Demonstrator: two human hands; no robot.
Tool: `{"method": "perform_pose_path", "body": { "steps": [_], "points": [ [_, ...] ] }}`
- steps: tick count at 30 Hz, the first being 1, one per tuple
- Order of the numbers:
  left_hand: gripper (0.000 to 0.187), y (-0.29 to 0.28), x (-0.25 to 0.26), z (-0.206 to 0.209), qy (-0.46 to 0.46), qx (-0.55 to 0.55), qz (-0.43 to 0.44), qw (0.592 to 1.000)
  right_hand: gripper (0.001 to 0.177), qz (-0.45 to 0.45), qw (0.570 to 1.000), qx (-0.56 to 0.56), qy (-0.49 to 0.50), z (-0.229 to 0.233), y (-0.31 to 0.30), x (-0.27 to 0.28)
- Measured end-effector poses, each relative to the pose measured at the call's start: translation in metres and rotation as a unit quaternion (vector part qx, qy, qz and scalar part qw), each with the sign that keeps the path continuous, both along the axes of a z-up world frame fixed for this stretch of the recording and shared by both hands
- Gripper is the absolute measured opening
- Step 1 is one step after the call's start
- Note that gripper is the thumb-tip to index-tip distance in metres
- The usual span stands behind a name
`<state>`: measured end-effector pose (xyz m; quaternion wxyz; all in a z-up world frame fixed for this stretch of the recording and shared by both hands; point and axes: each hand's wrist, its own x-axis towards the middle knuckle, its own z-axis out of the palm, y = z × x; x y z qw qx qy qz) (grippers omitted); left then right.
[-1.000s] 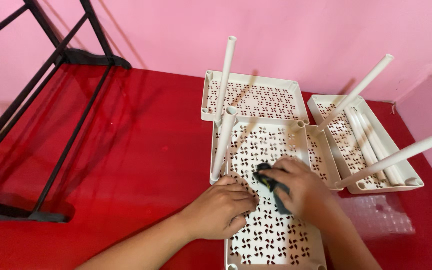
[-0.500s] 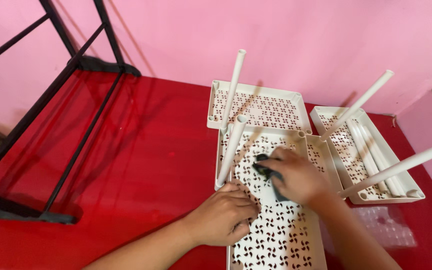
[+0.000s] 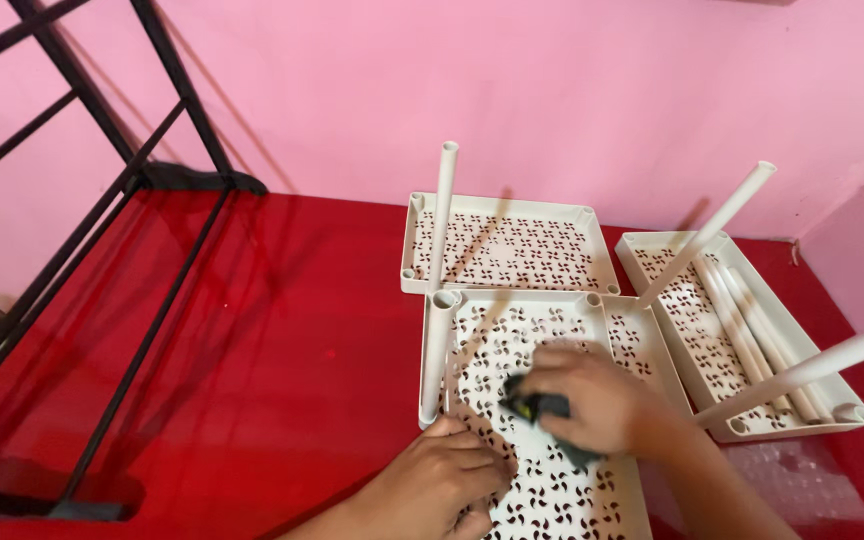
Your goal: The person wipes the surfaces of white plastic trays with a cloth, then stacks the trays onto vertical support poles to form a two-tier shelving unit. The person handles the trays and poles by hand and places the assembled unit on a red table.
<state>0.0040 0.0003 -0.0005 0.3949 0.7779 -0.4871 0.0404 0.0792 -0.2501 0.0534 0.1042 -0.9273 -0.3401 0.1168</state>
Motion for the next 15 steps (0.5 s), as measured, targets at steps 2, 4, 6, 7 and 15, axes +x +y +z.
{"method": "perform_pose_path", "body": {
  "steps": [2,4,6,7,15],
  "points": [
    [0.02,0.0,0.0,-0.002,-0.012,-0.029,-0.001,1.0,0.035,-0.056,0.991,0.056,-0.111,-0.003,-0.003,0.003],
    [0.023,-0.001,0.001,-0.004,-0.02,-0.041,-0.002,0.999,0.035,-0.063,0.981,0.097,-0.158,-0.004,-0.004,0.005],
    [0.025,0.0,0.002,-0.004,-0.021,-0.035,-0.005,0.999,0.038,-0.019,0.982,0.126,-0.138,-0.005,-0.005,0.006],
    [0.025,0.0,0.001,-0.003,-0.019,-0.038,-0.005,0.999,0.039,-0.039,0.982,0.121,-0.137,-0.005,-0.005,0.006],
    [0.023,-0.003,0.002,-0.01,-0.057,-0.049,0.001,0.997,0.048,-0.023,0.99,0.125,-0.058,0.003,-0.011,-0.007]
  ]
}}
